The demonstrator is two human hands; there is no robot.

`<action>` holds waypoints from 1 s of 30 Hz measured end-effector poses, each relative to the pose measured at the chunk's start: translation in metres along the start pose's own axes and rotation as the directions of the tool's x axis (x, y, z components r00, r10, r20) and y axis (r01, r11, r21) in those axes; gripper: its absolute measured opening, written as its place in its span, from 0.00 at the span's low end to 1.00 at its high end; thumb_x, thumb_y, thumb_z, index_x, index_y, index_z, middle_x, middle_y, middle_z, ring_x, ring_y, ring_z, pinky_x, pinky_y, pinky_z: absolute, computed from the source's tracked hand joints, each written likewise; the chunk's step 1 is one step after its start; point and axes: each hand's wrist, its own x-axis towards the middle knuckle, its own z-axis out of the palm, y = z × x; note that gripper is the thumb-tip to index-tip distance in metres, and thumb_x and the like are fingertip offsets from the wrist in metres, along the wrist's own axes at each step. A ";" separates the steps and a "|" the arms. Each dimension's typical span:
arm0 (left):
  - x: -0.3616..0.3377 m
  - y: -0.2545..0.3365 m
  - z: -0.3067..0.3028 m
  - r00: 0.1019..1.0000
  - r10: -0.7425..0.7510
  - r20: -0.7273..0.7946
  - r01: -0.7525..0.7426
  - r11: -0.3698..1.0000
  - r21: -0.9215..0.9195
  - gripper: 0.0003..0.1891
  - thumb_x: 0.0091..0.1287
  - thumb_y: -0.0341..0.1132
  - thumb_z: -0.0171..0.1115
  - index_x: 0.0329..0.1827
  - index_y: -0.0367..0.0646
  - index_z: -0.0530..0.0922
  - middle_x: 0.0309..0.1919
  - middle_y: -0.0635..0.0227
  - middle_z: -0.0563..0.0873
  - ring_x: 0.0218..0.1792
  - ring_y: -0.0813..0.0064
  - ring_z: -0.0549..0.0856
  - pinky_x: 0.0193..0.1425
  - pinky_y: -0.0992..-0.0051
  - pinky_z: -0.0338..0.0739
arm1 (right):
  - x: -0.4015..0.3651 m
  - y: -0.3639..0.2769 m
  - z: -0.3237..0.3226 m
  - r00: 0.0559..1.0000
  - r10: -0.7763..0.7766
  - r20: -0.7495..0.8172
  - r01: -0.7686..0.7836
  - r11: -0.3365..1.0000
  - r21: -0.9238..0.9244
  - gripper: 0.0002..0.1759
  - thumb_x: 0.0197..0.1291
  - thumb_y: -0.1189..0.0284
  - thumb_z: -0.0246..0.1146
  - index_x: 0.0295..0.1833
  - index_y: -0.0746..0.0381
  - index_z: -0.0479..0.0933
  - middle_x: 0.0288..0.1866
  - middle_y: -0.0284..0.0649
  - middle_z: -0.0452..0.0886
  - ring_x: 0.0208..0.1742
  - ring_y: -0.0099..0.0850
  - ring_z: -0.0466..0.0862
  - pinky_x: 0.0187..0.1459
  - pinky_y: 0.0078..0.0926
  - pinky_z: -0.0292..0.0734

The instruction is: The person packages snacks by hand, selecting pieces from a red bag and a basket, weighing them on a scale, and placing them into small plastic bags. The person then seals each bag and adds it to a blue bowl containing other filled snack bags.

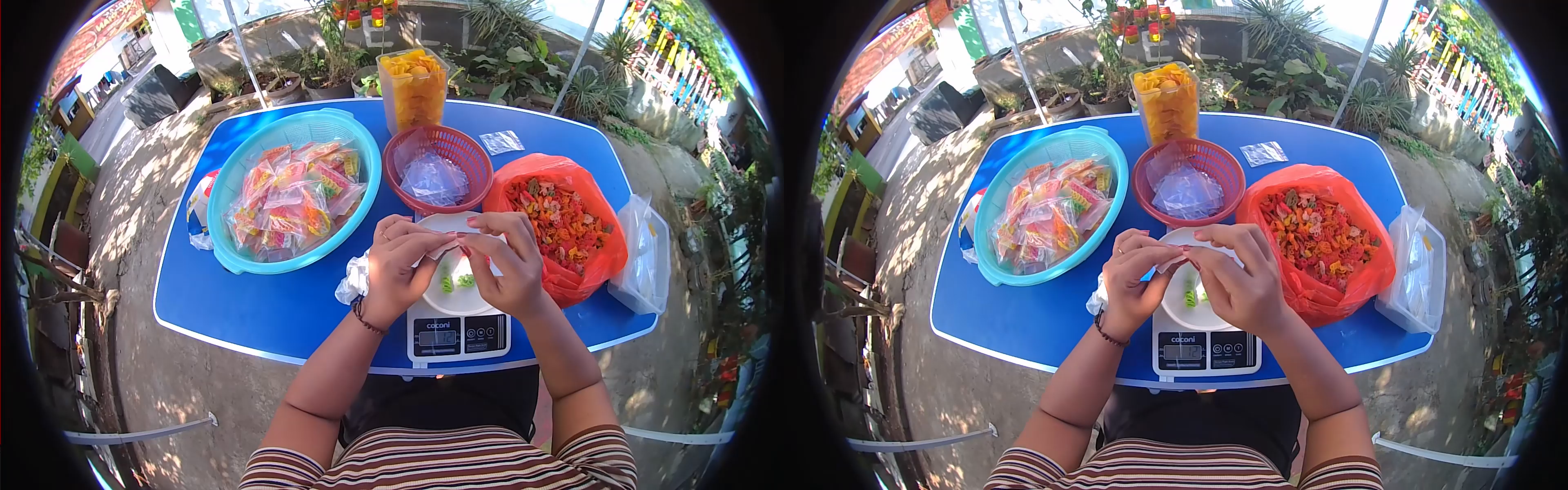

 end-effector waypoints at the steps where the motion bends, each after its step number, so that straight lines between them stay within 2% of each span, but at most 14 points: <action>1: 0.000 0.001 0.001 1.000 -0.001 0.003 0.001 1.000 -0.020 0.13 0.54 0.26 0.75 0.43 0.46 0.92 0.37 0.68 0.92 0.40 0.70 0.87 0.55 0.67 0.77 | -0.007 -0.001 -0.001 0.999 -0.035 -0.003 0.035 0.999 -0.037 0.15 0.49 0.82 0.71 0.44 0.60 0.86 0.48 0.38 0.84 0.44 0.36 0.82 0.46 0.34 0.78; 2: 0.001 0.003 0.001 1.000 -0.009 -0.005 0.009 1.000 -0.024 0.12 0.52 0.26 0.75 0.40 0.45 0.92 0.35 0.68 0.91 0.38 0.69 0.87 0.50 0.69 0.79 | -0.014 0.000 0.000 0.998 -0.070 -0.005 0.070 0.995 -0.076 0.15 0.48 0.81 0.72 0.44 0.59 0.86 0.47 0.37 0.83 0.44 0.36 0.81 0.47 0.34 0.78; 4: 0.001 0.002 0.001 1.000 0.018 0.006 -0.018 1.000 -0.015 0.11 0.52 0.26 0.74 0.38 0.45 0.91 0.34 0.68 0.91 0.38 0.68 0.87 0.49 0.68 0.79 | -0.026 0.001 0.001 0.993 -0.114 -0.012 0.112 0.987 -0.118 0.17 0.46 0.80 0.71 0.45 0.56 0.86 0.46 0.34 0.83 0.44 0.34 0.81 0.46 0.34 0.77; 8: 0.000 0.001 0.001 0.992 0.120 0.031 -0.122 0.990 0.070 0.10 0.51 0.28 0.74 0.38 0.44 0.90 0.34 0.68 0.91 0.38 0.67 0.87 0.49 0.67 0.80 | -0.036 0.001 0.005 0.996 -0.082 -0.039 0.076 0.988 -0.135 0.17 0.47 0.79 0.71 0.45 0.56 0.86 0.46 0.33 0.83 0.44 0.34 0.81 0.46 0.34 0.76; 11: 0.000 0.001 0.003 0.978 0.202 0.055 -0.207 0.973 0.106 0.14 0.52 0.28 0.73 0.43 0.43 0.89 0.36 0.67 0.91 0.41 0.65 0.88 0.52 0.63 0.80 | -0.040 0.001 0.007 0.997 -0.046 -0.055 0.040 0.993 -0.108 0.17 0.48 0.79 0.71 0.46 0.56 0.85 0.46 0.33 0.83 0.44 0.33 0.81 0.47 0.34 0.76; 14: 0.003 0.009 0.005 0.974 0.208 0.084 -0.218 0.968 0.123 0.19 0.51 0.25 0.68 0.49 0.44 0.88 0.44 0.70 0.91 0.49 0.67 0.87 0.61 0.59 0.77 | -0.043 -0.001 0.009 0.997 -0.021 -0.070 0.016 0.997 -0.070 0.16 0.49 0.78 0.71 0.46 0.56 0.84 0.47 0.33 0.84 0.44 0.34 0.81 0.47 0.35 0.77; 17: 0.000 0.013 0.006 0.973 0.193 0.129 -0.208 0.972 0.112 0.20 0.51 0.23 0.67 0.50 0.44 0.87 0.46 0.69 0.91 0.52 0.68 0.87 0.63 0.59 0.76 | -0.044 0.000 0.009 0.996 -0.002 -0.084 -0.001 0.999 -0.041 0.15 0.49 0.78 0.71 0.45 0.56 0.84 0.47 0.33 0.84 0.45 0.34 0.81 0.48 0.35 0.77; 22: -0.003 0.011 0.006 0.981 0.189 0.045 -0.192 0.978 0.085 0.13 0.54 0.28 0.71 0.43 0.46 0.89 0.39 0.72 0.92 0.46 0.71 0.89 0.59 0.60 0.77 | -0.049 -0.003 0.012 0.988 -0.025 -0.154 0.019 0.999 -0.037 0.16 0.49 0.78 0.71 0.45 0.56 0.84 0.48 0.33 0.84 0.45 0.34 0.81 0.48 0.35 0.77; 25: -0.001 0.011 0.004 0.984 0.177 0.006 -0.177 0.981 0.078 0.08 0.56 0.31 0.72 0.39 0.47 0.90 0.35 0.74 0.92 0.42 0.72 0.88 0.58 0.61 0.77 | -0.048 -0.008 0.010 0.990 -0.077 -0.117 0.071 0.996 -0.061 0.16 0.51 0.78 0.71 0.47 0.55 0.85 0.49 0.32 0.84 0.45 0.34 0.81 0.48 0.34 0.77; 28: -0.004 0.009 0.002 0.989 0.146 -0.005 -0.145 0.987 0.072 0.06 0.57 0.31 0.73 0.37 0.48 0.90 0.34 0.74 0.92 0.40 0.72 0.88 0.57 0.61 0.77 | -0.049 -0.011 0.010 0.995 -0.072 -0.073 0.069 0.996 -0.051 0.16 0.53 0.77 0.70 0.48 0.54 0.85 0.50 0.32 0.84 0.46 0.33 0.80 0.48 0.33 0.77; 30: -0.005 0.007 0.002 0.994 0.112 -0.017 -0.111 0.991 0.076 0.05 0.56 0.31 0.74 0.36 0.48 0.90 0.34 0.73 0.93 0.40 0.72 0.89 0.57 0.62 0.78 | -0.049 -0.011 0.012 0.994 -0.047 -0.102 0.044 0.999 -0.026 0.15 0.54 0.77 0.69 0.48 0.54 0.85 0.50 0.32 0.84 0.45 0.33 0.80 0.48 0.33 0.76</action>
